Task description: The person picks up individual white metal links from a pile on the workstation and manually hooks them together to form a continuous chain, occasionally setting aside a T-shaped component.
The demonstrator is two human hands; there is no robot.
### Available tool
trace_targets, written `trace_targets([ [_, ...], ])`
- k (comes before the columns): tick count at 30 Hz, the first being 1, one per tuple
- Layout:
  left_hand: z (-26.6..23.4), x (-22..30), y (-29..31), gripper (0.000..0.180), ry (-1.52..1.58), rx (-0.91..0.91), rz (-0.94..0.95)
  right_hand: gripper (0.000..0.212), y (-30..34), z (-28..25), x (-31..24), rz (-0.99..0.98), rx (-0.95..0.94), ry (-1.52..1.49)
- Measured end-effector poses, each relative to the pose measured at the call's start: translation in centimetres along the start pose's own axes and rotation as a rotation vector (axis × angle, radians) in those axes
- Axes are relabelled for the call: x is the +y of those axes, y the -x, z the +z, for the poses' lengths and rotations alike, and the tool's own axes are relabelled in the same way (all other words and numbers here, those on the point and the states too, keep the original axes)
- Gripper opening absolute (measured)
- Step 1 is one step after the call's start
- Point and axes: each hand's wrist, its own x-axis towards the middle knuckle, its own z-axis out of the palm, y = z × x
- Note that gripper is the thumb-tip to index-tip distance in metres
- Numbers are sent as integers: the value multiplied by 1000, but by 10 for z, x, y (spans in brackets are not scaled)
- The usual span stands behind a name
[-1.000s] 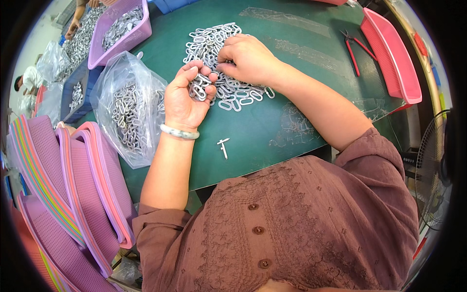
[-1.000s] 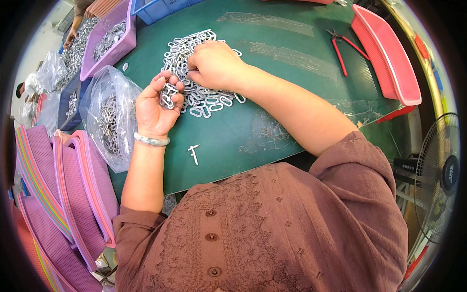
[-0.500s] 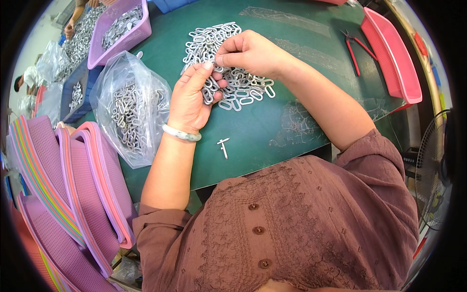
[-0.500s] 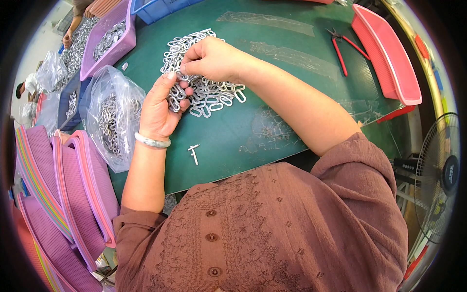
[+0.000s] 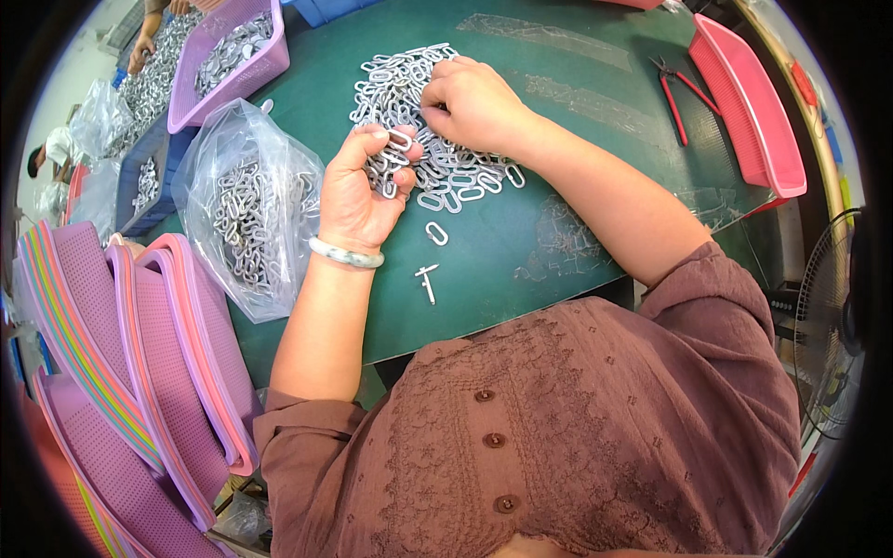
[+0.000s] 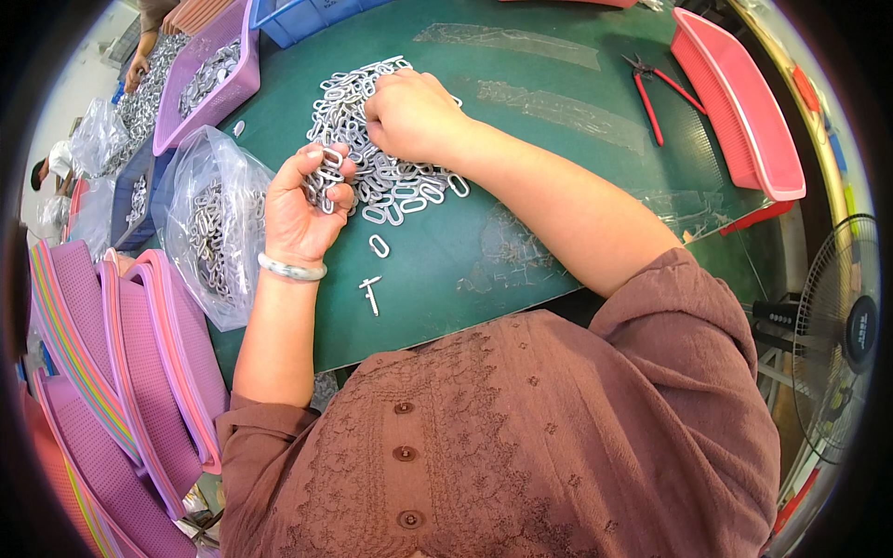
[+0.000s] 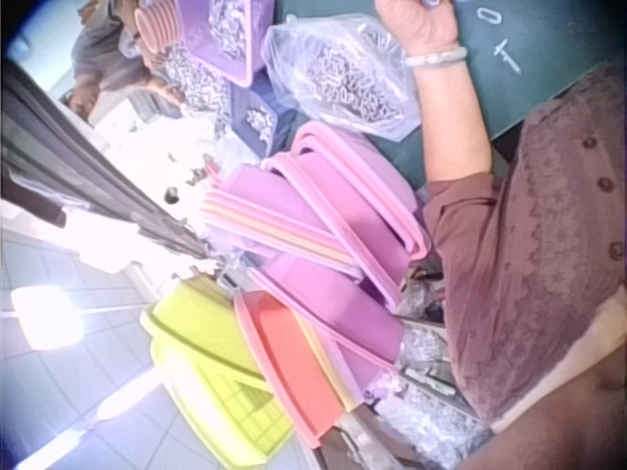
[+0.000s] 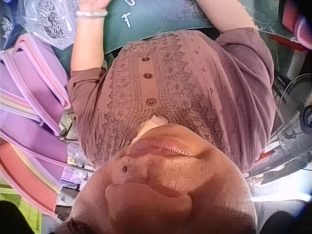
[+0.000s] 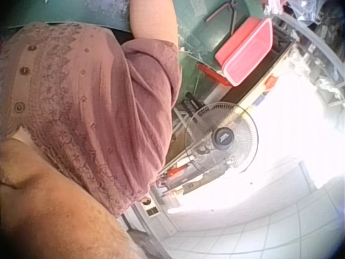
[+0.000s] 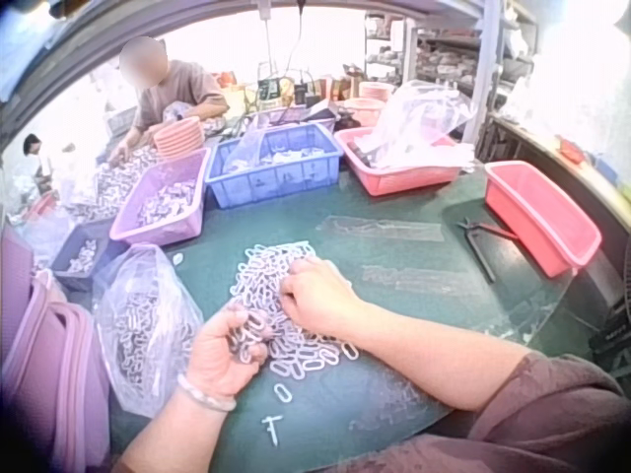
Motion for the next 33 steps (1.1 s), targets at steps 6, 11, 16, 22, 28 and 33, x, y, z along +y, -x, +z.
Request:
trace_targets([
  [6, 2, 2, 0, 22, -45, 10, -28, 18, -6, -26, -7, 449, -202, -681],
  [11, 7, -1, 2, 19, -163, -8, -31, 17, -3, -32, -14, 455, -267, -870],
  [16, 14, -4, 7, 12, -220, -15, 38, 17, 1, -33, -20, 311, -310, -777],
  [22, 32, 29, 23, 10, -191, -24, 143, 20, 5, -31, -8, 332, -124, -726],
  [28, 11, 106, 49, 12, -646, 373, 794, 20, 3, -39, -2, 346, -64, -563],
  [33, -34, 125, 53, 14, -1469, 708, 864, 16, 2, -33, 13, 291, -54, -435],
])
